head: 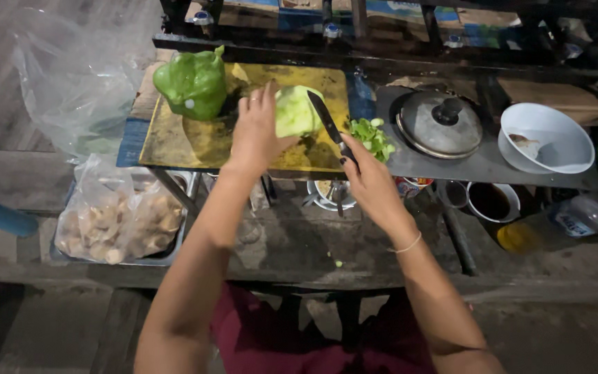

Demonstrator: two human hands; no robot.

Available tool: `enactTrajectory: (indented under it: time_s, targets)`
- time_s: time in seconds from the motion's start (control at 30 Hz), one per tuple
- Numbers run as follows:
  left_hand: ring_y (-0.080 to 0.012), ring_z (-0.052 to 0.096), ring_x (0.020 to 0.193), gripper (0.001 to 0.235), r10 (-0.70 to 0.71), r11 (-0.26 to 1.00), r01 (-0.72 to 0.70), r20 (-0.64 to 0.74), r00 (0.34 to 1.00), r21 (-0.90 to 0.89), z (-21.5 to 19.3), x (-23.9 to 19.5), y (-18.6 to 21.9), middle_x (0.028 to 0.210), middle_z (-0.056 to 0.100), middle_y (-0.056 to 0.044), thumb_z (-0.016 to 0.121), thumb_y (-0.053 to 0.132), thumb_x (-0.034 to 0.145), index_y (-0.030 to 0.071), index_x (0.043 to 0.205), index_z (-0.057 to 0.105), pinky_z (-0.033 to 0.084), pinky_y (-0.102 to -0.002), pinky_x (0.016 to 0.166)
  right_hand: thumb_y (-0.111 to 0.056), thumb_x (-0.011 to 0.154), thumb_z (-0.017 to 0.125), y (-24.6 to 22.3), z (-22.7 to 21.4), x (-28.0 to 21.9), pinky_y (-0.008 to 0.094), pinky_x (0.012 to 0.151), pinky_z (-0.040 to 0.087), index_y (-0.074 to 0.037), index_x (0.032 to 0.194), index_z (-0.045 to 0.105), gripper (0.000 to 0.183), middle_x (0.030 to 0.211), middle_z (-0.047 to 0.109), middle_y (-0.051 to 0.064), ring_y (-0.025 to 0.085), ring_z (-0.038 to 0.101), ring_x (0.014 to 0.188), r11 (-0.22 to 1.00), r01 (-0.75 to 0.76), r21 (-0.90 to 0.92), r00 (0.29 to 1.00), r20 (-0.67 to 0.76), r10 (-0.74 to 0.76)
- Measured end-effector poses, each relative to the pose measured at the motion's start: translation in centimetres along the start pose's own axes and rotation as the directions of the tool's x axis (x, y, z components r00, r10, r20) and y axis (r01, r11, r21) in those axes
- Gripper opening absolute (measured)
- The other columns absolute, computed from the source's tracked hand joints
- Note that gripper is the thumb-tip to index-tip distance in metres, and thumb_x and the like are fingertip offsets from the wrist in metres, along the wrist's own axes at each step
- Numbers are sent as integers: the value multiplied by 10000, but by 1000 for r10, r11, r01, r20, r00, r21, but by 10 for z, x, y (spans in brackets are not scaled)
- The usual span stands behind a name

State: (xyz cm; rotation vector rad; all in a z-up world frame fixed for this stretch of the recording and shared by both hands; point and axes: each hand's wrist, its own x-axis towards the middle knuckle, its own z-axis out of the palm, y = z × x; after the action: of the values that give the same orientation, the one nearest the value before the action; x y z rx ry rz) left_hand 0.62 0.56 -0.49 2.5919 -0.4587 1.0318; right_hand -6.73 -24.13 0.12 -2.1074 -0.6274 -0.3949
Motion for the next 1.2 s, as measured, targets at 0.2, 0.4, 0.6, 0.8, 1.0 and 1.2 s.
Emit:
enactTrajectory:
  time_s: [0.2, 0.4, 0.6, 0.8, 1.0, 1.2]
  targets:
    - [-403, 626, 1127, 919, -307, 930, 350, 287, 907, -113, -10, -12, -1, 1291, 607, -176, 927, 274, 685, 88, 1429, 421, 536, -489, 873, -134, 1013, 577, -27, 2, 10, 485, 815, 523, -43, 1366, 555, 365, 1060, 708, 253, 457, 670, 1007, 994, -46, -99, 999, 21, 48]
    - [-436, 651, 1044, 850, -150, 979, 165, 121, 981, -117, -16, -20, 17, 1183, 649, -226, 958, 233, 601, 69, 1275, 466, 544, -485, 812, -160, 1027, 588, -24, 10, 12, 519, 718, 515, -13, 1256, 561, 273, 954, 707, 256, 469, 676, 894, 984, 9, -180, 1000, 17, -6]
    - [-452, 655, 987, 982, -119, 948, 180, 233, 965, -263, -9, -13, -2, 1014, 683, -284, 998, 354, 559, -75, 1250, 448, 541, -500, 811, -185, 1052, 563, -21, 12, 0, 566, 654, 471, -10, 1184, 533, 221, 836, 682, 258, 489, 654, 817, 967, -102, -235, 991, 61, 120]
    - [-373, 672, 997, 833, -202, 976, 216, 297, 933, -15, 4, -19, 15, 1071, 685, -200, 962, 383, 628, -10, 1229, 539, 546, -452, 831, -202, 1031, 556, -29, 1, 2, 572, 642, 484, -46, 1207, 542, 235, 807, 682, 265, 495, 658, 794, 966, -90, -241, 992, 65, 108]
    - [-258, 608, 1067, 805, -54, 911, 57, -21, 998, 409, 39, -27, 43, 1234, 596, -79, 914, 259, 770, 37, 1423, 499, 490, -378, 966, -264, 1046, 526, -38, -8, 8, 613, 665, 480, -48, 1201, 518, 266, 794, 694, 266, 519, 651, 767, 877, -113, -467, 979, 100, 179]
    - [-355, 674, 979, 809, -197, 978, 210, 351, 915, 2, 13, -8, 27, 979, 694, -143, 940, 462, 604, 21, 1153, 542, 542, -475, 775, -287, 1039, 552, -30, -8, 5, 612, 631, 499, -42, 1155, 495, 277, 813, 703, 257, 518, 660, 742, 826, -124, -550, 974, 93, 208]
